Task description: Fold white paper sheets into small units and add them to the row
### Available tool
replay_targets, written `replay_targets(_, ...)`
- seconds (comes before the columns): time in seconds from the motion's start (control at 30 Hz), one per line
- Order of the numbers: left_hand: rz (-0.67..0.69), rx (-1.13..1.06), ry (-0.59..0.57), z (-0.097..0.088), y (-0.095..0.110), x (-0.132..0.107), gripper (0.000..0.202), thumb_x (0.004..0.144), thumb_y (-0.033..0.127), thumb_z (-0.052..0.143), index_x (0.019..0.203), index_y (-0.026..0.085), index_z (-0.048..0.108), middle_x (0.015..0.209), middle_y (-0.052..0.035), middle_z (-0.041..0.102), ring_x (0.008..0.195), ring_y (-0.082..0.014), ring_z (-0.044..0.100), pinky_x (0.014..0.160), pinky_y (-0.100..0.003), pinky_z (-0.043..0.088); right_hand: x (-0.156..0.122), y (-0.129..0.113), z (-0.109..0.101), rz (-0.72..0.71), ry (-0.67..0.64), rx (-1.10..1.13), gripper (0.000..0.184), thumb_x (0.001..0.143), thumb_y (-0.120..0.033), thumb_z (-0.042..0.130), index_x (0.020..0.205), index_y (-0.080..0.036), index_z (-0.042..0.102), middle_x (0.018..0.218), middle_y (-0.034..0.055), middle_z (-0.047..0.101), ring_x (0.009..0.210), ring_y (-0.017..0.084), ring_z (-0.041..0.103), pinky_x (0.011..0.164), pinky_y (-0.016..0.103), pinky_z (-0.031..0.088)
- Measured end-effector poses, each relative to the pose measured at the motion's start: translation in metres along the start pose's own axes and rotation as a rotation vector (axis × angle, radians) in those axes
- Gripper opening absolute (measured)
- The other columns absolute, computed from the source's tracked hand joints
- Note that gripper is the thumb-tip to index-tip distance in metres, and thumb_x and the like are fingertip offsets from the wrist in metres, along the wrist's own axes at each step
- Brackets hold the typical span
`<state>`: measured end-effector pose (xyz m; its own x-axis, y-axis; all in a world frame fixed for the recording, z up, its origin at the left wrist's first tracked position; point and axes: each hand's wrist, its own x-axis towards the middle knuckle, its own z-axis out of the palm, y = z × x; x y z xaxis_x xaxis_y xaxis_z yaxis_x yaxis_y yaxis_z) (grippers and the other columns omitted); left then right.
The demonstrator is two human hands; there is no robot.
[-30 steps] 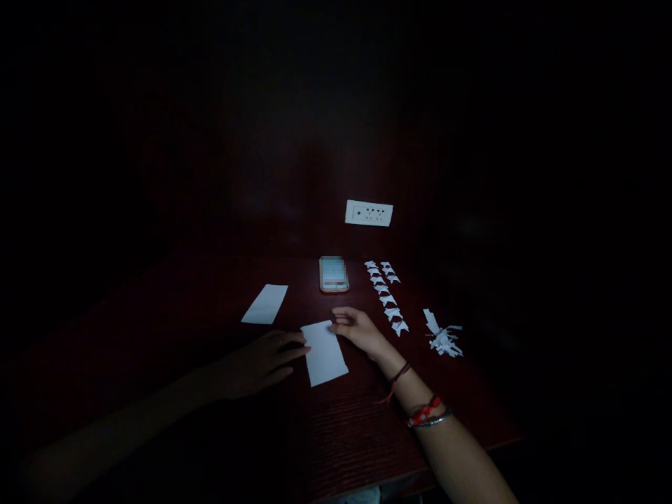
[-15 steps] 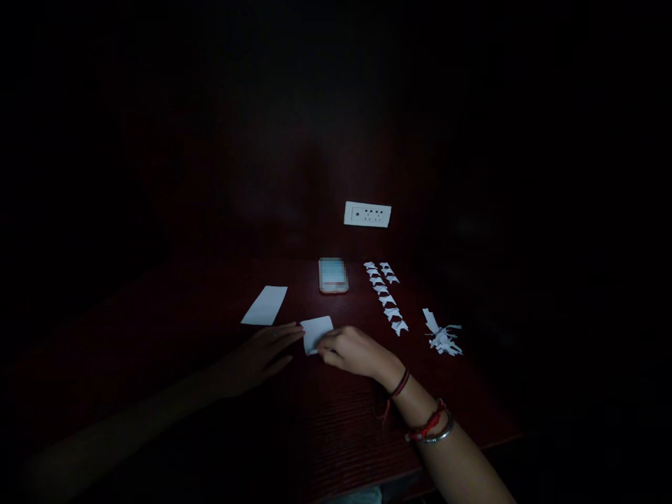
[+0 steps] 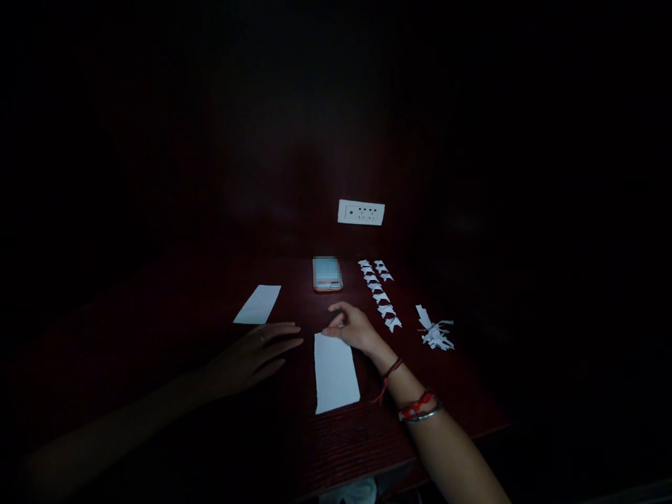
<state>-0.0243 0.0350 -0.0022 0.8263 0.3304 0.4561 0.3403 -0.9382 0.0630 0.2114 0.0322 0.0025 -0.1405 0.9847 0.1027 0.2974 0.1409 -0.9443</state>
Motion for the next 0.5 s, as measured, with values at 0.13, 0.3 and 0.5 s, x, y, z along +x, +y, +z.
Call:
replay_targets(0.13, 0.071, -0.054, -0.128, 0.0014, 0.0015, 0.0013, 0.038, 0.084, 0.026, 0.039, 0.122, 0.027, 0.033, 0.128, -0.0018, 0.033, 0.117, -0.0214, 0.027, 0.094, -0.041, 0.027, 0.0025, 0.0047, 0.0077, 0.037, -0.007, 0.108, 0.057, 0.051, -0.015, 0.068, 0.103, -0.019, 0.044, 0.079, 0.0, 0.053, 0.065, 0.009, 0.052, 0.061, 0.024, 0.044)
replay_targets(0.3, 0.031, -0.061, -0.195, 0.0058, -0.0044, -0.0031, 0.034, 0.086, 0.027, 0.035, 0.12, 0.029, 0.036, 0.124, 0.0004, 0.039, 0.117, -0.0193, 0.027, 0.095, -0.04, 0.025, 0.0005, 0.003, 0.0069, 0.037, -0.003, 0.172, 0.065, 0.046, -0.005, 0.067, 0.105, -0.021, 0.046, 0.093, 0.0023, 0.046, 0.079, 0.009, 0.049, 0.07, 0.022, 0.044)
replay_targets(0.5, -0.006, 0.002, -0.158, 0.0077, -0.0038, -0.0031, 0.032, 0.086, 0.026, 0.034, 0.117, 0.031, 0.04, 0.123, 0.0002, 0.039, 0.116, -0.0209, 0.029, 0.092, -0.039, 0.028, 0.0011, 0.0032, 0.0033, 0.065, 0.03, 0.065, 0.055, 0.047, 0.002, 0.062, 0.098, -0.016, 0.052, 0.08, -0.0001, 0.05, 0.065, 0.008, 0.05, 0.064, 0.024, 0.046)
